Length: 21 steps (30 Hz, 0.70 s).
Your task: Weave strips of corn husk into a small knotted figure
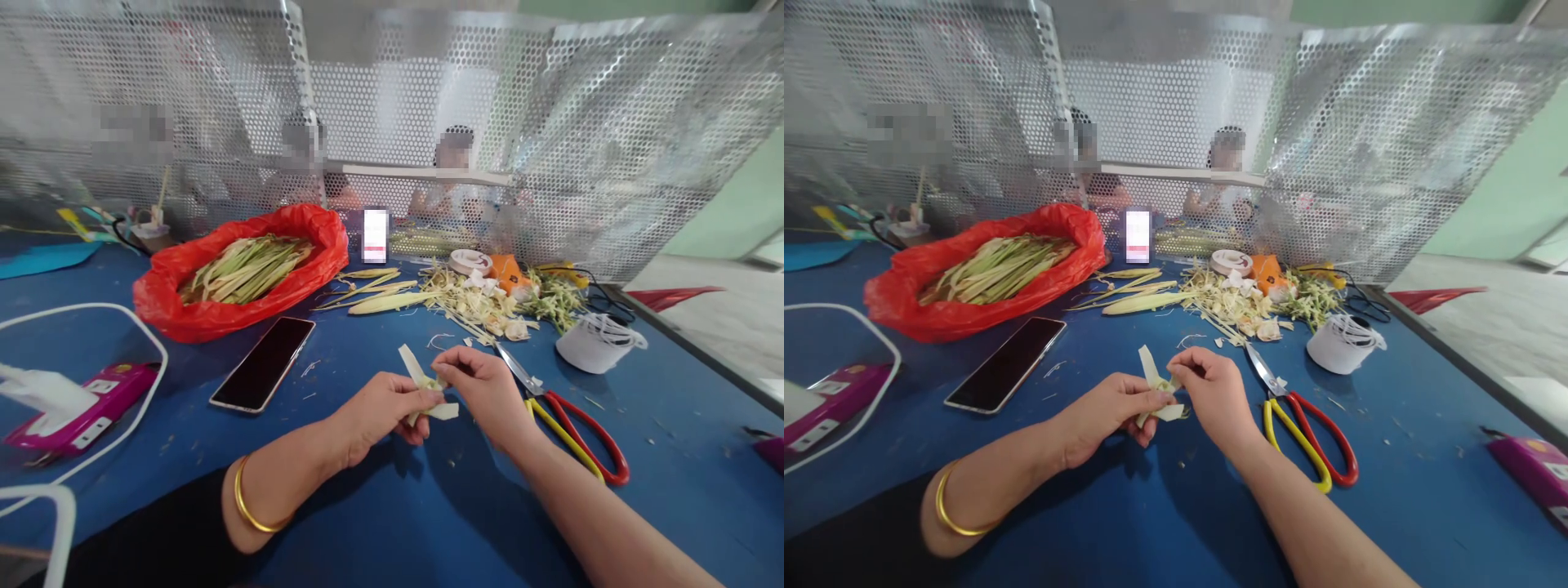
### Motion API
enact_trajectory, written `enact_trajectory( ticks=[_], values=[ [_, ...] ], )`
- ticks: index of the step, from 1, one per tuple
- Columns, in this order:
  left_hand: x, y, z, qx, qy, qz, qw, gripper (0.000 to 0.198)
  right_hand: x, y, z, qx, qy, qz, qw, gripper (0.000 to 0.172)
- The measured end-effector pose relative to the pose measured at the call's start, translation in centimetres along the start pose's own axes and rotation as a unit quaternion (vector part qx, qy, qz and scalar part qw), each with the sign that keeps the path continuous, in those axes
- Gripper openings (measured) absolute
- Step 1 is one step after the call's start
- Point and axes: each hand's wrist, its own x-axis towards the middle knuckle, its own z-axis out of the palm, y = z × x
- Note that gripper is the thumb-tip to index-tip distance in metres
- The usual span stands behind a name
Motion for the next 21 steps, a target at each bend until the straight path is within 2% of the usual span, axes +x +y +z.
enact_trajectory(
  ticks=[4,7,8,10,12,14,21],
  values=[
    [0.2,-0.1,-0.1,-0.069,0.035,0.015,0.997,0.039,-0.2,0.2,0.0,-0.09,0.099,-0.124,0.983,0.017],
    [0.5,-0.1,-0.4,-0.148,0.117,0.04,0.981,0.039,-0.8,-0.3,-0.1,-0.097,0.151,-0.125,0.976,0.02],
    [0.6,0.0,-0.5,-0.17,0.141,0.052,0.974,0.039,-1.1,-0.5,0.0,-0.091,0.145,-0.104,0.98,0.022],
    [0.7,0.2,-0.6,-0.201,0.158,0.082,0.963,0.038,-1.5,-0.7,0.3,-0.081,0.086,-0.061,0.991,0.03],
    [0.7,0.3,-0.6,-0.221,0.131,0.106,0.961,0.036,-1.8,-0.7,0.9,-0.057,0.003,-0.03,0.998,0.032],
    [0.6,0.3,-0.4,-0.234,0.095,0.116,0.961,0.033,-1.9,-0.6,1.6,-0.016,-0.049,-0.003,0.999,0.033],
    [0.6,0.0,0.0,-0.236,0.041,0.138,0.961,0.026,-1.9,-0.6,2.5,0.137,-0.044,0.074,0.987,0.033]
  ],
)
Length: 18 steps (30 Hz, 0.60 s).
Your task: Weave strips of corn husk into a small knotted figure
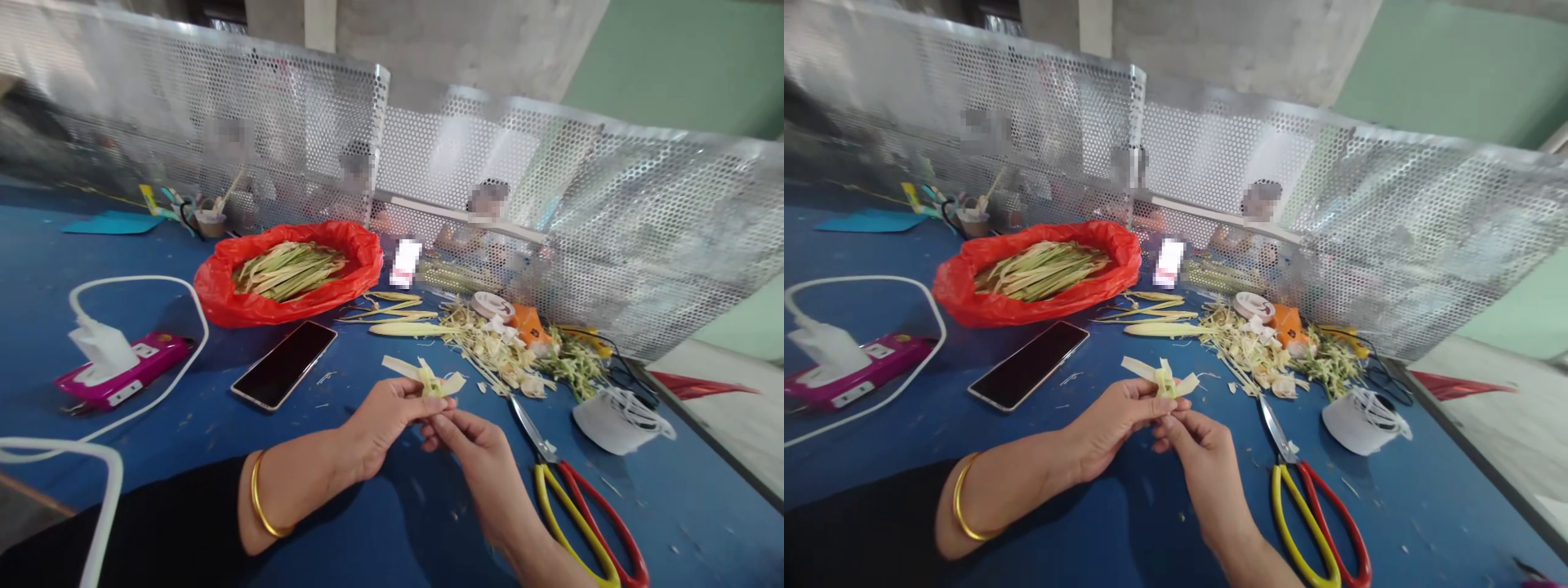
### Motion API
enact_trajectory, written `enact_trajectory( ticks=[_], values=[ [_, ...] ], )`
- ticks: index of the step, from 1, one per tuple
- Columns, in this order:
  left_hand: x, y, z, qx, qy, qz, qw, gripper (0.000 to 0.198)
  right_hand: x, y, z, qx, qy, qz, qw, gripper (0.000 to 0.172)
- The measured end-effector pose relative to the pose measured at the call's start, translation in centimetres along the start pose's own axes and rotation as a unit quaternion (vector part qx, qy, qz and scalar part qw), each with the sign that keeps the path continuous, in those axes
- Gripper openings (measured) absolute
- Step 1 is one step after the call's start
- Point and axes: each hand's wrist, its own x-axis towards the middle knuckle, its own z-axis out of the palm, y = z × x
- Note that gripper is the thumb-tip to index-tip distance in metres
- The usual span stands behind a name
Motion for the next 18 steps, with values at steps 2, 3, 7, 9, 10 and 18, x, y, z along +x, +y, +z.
enact_trajectory(
  ticks=[2,3,7,9,10,18],
  values=[
    [0.02,0.02,-0.09,0.007,-0.005,0.005,1.0,0.026,-0.08,-0.12,-0.04,0.063,-0.007,0.025,0.998,0.033],
    [0.02,0.03,-0.13,0.013,-0.004,0.01,1.0,0.026,-0.11,-0.17,-0.07,0.095,-0.009,0.044,0.994,0.033],
    [0.03,-0.13,-0.2,0.03,-0.014,0.025,0.999,0.029,-0.03,-0.23,-0.07,0.175,-0.007,0.102,0.979,0.035],
    [0.1,-0.31,-0.24,0.036,-0.014,0.029,0.999,0.029,0.03,-0.22,0.0,0.174,0.001,0.105,0.979,0.034],
    [0.16,-0.39,-0.27,0.039,-0.009,0.032,0.999,0.028,0.03,-0.22,0.05,0.166,0.004,0.099,0.981,0.033],
    [0.44,0.01,-0.42,-0.019,0.091,0.047,0.995,0.031,-0.77,-0.44,0.18,-0.042,-0.026,-0.005,0.999,0.025]
  ],
)
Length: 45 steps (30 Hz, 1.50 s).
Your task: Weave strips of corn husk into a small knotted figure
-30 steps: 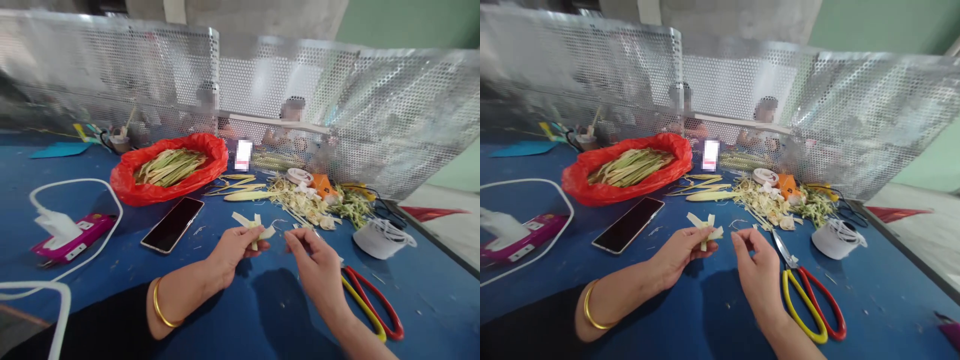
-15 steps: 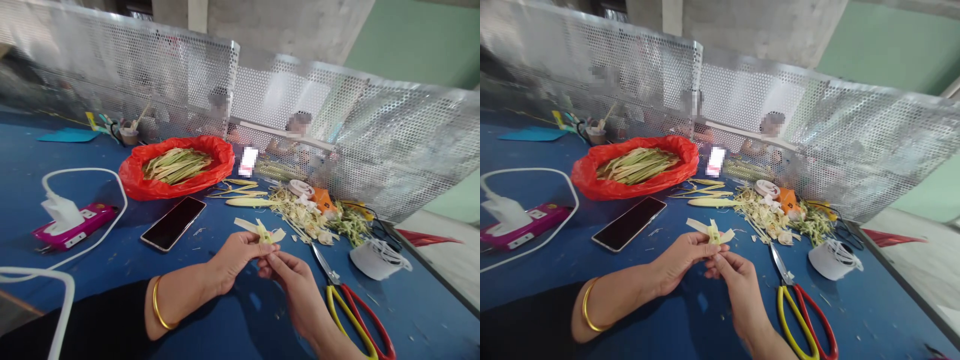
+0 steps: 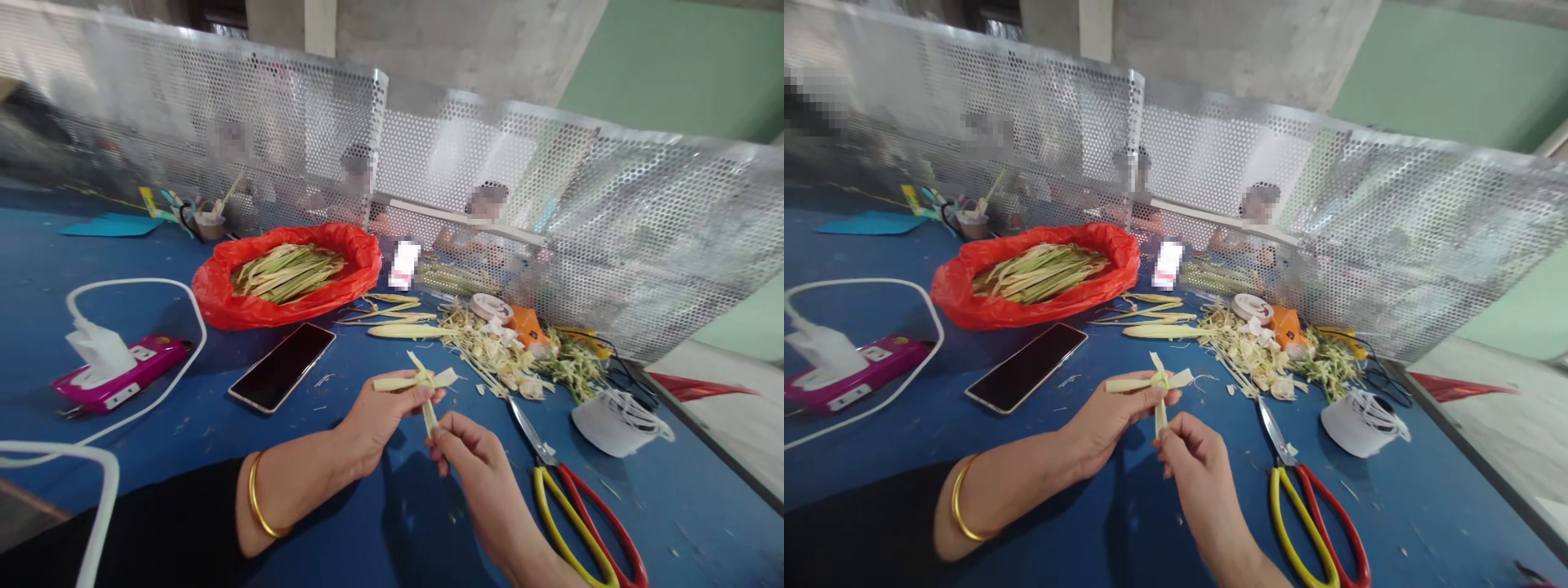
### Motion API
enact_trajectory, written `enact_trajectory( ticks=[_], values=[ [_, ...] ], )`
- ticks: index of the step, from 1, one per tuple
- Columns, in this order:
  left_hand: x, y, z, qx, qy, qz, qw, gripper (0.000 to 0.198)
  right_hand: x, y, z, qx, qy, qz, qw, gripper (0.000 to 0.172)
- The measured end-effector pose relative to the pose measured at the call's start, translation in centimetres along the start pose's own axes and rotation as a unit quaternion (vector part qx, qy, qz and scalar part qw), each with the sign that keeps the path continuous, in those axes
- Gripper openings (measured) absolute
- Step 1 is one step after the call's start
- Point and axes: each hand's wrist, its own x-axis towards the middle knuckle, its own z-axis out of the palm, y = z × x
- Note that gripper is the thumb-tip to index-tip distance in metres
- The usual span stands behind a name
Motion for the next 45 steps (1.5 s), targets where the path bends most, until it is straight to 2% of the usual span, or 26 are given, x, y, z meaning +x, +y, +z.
enact_trajectory(
  ticks=[3,7,8,13,18,22,24,26,28,29,31,33,34,39,41,45],
  values=[
    [-0.2,0.1,0.0,0.003,-0.014,-0.005,1.0,0.027,0.1,0.1,0.1,-0.03,-0.022,-0.016,0.999,0.027],
    [-0.3,-0.1,0.0,0.025,-0.084,-0.015,0.996,0.026,0.5,0.3,0.1,-0.046,-0.012,-0.052,0.998,0.036],
    [-0.4,-0.2,0.0,0.023,-0.083,-0.017,0.996,0.027,0.5,0.3,0.1,-0.057,-0.014,-0.061,0.996,0.036],
    [-0.4,-0.1,0.3,-0.009,0.007,-0.033,0.999,0.035,0.0,0.3,0.0,-0.155,-0.012,-0.095,0.983,0.033],
    [-0.3,-0.4,0.2,-0.003,0.028,-0.033,0.999,0.036,-0.5,0.5,0.4,-0.224,-0.003,-0.155,0.962,0.033],
    [0.2,-0.1,-0.2,0.008,0.021,-0.035,0.999,0.032,-0.3,0.7,0.2,-0.255,-0.018,-0.162,0.953,0.033],
    [0.5,0.3,-0.3,0.016,0.012,-0.029,0.999,0.032,-0.1,0.7,-0.4,-0.257,0.012,-0.146,0.955,0.029],
    [0.6,0.8,-0.4,0.031,0.002,-0.025,0.999,0.03,0.3,0.6,-1.3,-0.238,0.089,-0.123,0.959,0.022],
    [0.5,1.1,-0.4,0.052,-0.031,-0.024,0.998,0.027,0.8,0.4,-2.1,-0.198,0.152,-0.108,0.962,0.03],
    [0.5,1.1,-0.4,0.061,-0.053,-0.024,0.996,0.026,0.9,0.3,-2.3,-0.175,0.147,-0.104,0.968,0.032],
    [0.3,0.9,-0.4,0.078,-0.089,-0.017,0.993,0.027,1.2,0.3,-2.5,-0.14,0.08,-0.095,0.982,0.031],
    [0.3,0.5,-0.5,0.092,-0.101,-0.016,0.991,0.028,1.3,0.3,-2.3,-0.128,0.017,-0.086,0.988,0.037],
    [0.4,0.3,-0.5,0.098,-0.1,-0.021,0.99,0.028,1.2,0.4,-2.1,-0.129,0.006,-0.086,0.988,0.038],
    [0.6,-0.3,-0.7,0.101,-0.105,-0.063,0.987,0.025,1.0,0.4,-1.5,-0.113,0.005,-0.088,0.99,0.036],
    [0.6,-0.2,-0.5,0.114,-0.093,-0.043,0.988,0.021,0.8,0.2,-1.4,-0.109,0.011,-0.081,0.991,0.037],
    [0.3,0.4,0.0,0.103,-0.033,-0.008,0.994,0.02,0.2,-0.4,-1.5,-0.135,0.057,-0.09,0.985,0.035]
  ],
)
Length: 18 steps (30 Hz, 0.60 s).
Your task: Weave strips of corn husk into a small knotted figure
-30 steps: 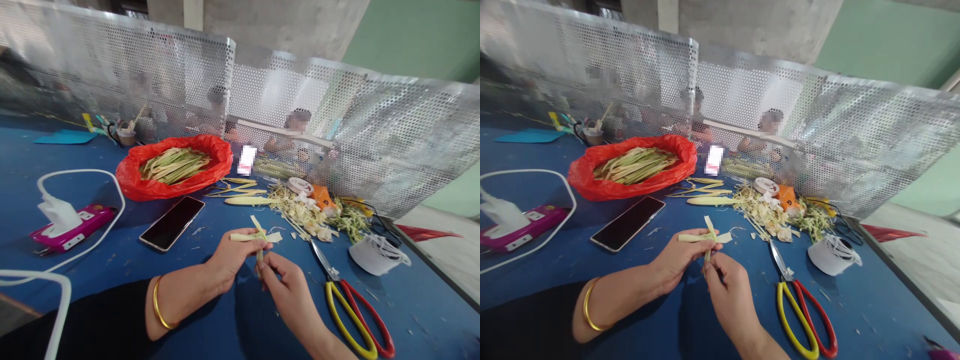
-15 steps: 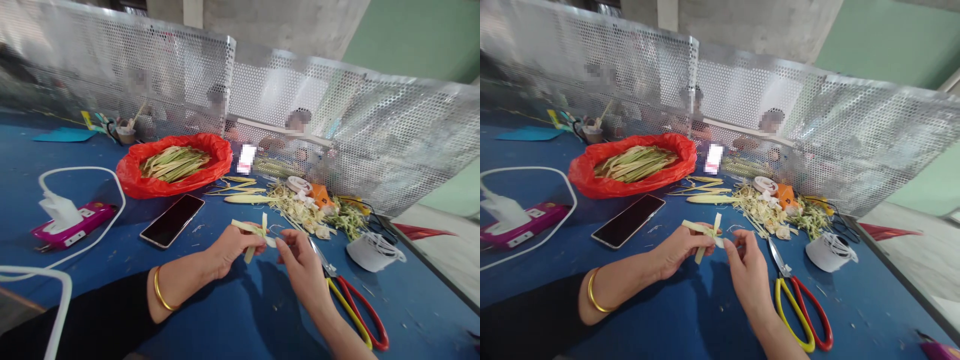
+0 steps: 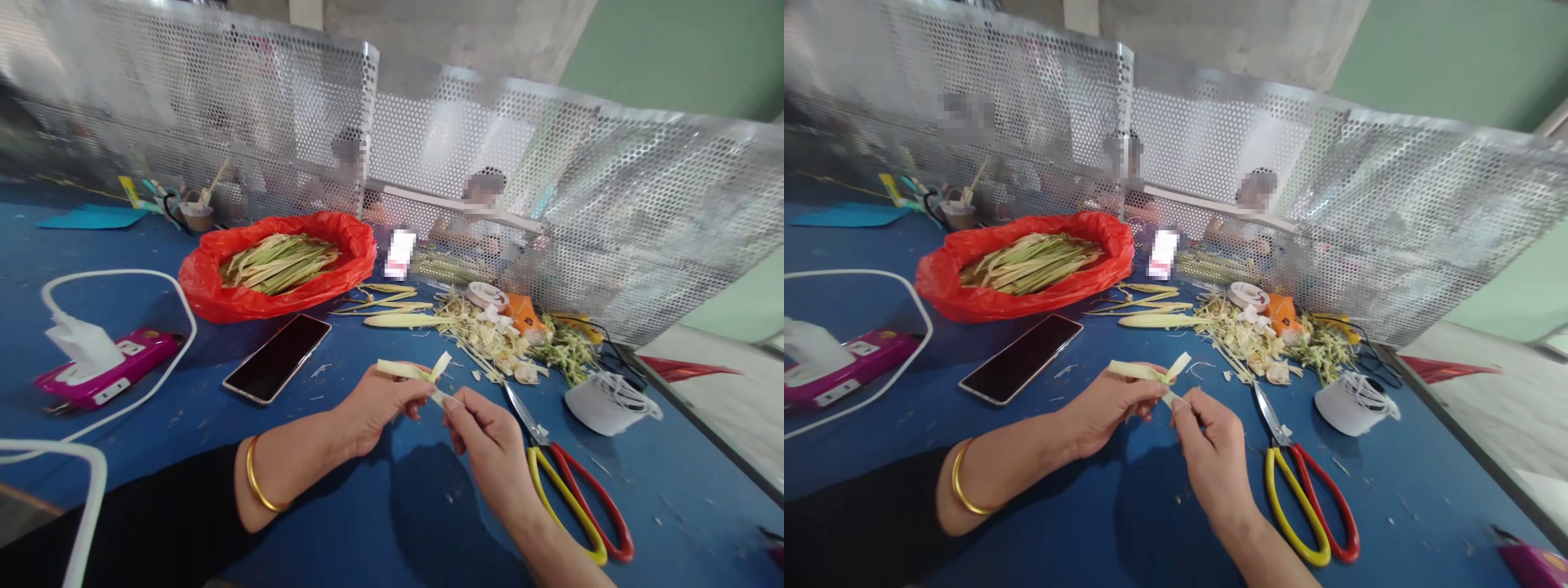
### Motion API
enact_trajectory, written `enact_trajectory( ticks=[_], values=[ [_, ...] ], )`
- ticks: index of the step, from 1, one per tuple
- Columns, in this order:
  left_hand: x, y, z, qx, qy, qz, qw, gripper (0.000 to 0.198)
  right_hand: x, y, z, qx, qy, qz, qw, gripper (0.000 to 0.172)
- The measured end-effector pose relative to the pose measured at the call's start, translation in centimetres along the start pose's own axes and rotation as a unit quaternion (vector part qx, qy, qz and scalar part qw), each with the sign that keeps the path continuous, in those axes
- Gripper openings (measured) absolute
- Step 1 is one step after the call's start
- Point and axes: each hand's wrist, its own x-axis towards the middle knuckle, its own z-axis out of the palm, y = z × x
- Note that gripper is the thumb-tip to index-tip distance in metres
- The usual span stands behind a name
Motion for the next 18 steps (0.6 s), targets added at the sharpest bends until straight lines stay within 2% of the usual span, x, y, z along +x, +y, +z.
enact_trajectory(
  ticks=[4,9,11,15,18],
  values=[
    [-0.1,0.4,0.1,-0.022,0.013,-0.008,1.0,0.022,-0.4,-0.5,0.0,0.007,0.021,0.004,1.0,0.035],
    [0.1,0.2,-0.2,-0.036,0.034,-0.016,0.999,0.022,-0.1,0.2,0.1,-0.011,0.008,0.002,1.0,0.035],
    [0.2,0.3,-0.4,-0.029,0.016,-0.034,0.999,0.02,0.2,0.6,0.1,-0.049,-0.006,0.002,0.999,0.035],
    [0.2,0.6,-0.6,-0.003,-0.017,-0.049,0.999,0.034,0.5,0.8,-0.1,-0.106,-0.01,-0.027,0.994,0.023],
    [0.0,0.5,-0.6,0.019,-0.031,-0.043,0.998,0.042,0.4,0.7,0.0,-0.119,-0.029,-0.06,0.991,0.025]
  ],
)
